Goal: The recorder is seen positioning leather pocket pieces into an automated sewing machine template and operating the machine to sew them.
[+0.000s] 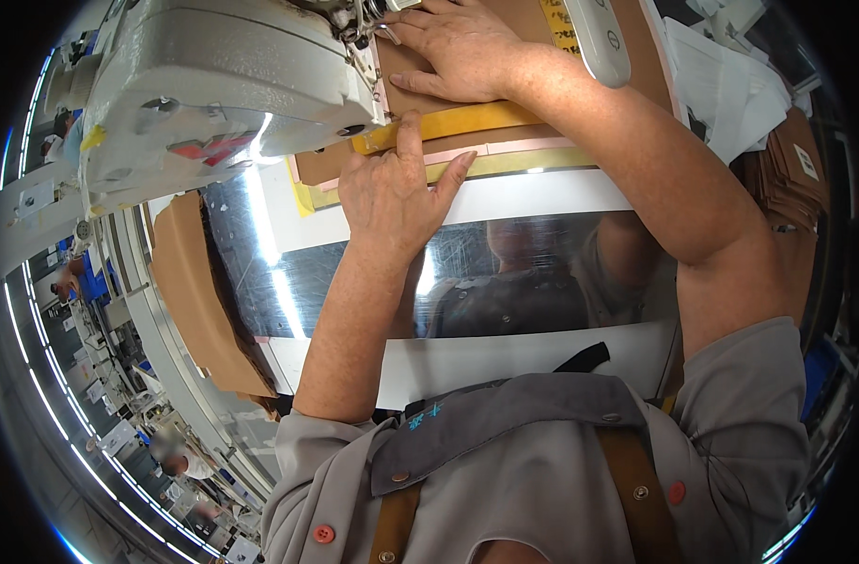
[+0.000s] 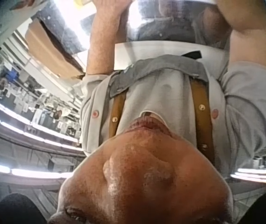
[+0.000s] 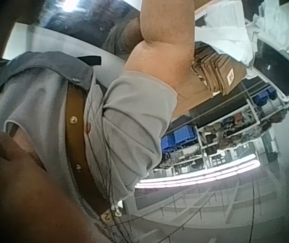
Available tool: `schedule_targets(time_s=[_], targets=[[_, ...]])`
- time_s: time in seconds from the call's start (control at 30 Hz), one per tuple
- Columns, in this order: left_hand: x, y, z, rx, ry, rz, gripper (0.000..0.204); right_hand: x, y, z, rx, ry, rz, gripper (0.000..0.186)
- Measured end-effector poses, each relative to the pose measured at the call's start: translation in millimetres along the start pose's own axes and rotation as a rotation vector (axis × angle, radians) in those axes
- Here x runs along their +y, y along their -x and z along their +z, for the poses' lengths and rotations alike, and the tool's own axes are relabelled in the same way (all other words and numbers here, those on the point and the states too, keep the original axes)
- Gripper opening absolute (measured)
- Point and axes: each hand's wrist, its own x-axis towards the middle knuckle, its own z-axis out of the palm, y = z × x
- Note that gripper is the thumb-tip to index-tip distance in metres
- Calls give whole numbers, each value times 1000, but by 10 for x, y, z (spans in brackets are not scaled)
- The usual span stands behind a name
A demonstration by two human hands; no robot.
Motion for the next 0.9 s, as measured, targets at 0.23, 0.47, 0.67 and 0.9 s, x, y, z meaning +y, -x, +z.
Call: schedule_targets(time_s=[0.23, 0.47, 0.67, 0.9], targets=[[14, 111, 22, 48, 21, 20, 66, -29, 100, 16, 4, -26, -32, 71], [12, 155, -63, 125, 3, 105, 63, -34, 121, 210, 150, 220, -72, 58], [-3, 256, 5, 146, 87, 164, 69, -132, 189, 88, 3, 171, -51, 61], [120, 383, -69, 54, -33, 122, 78, -148, 302, 100, 133, 77, -98, 46]])
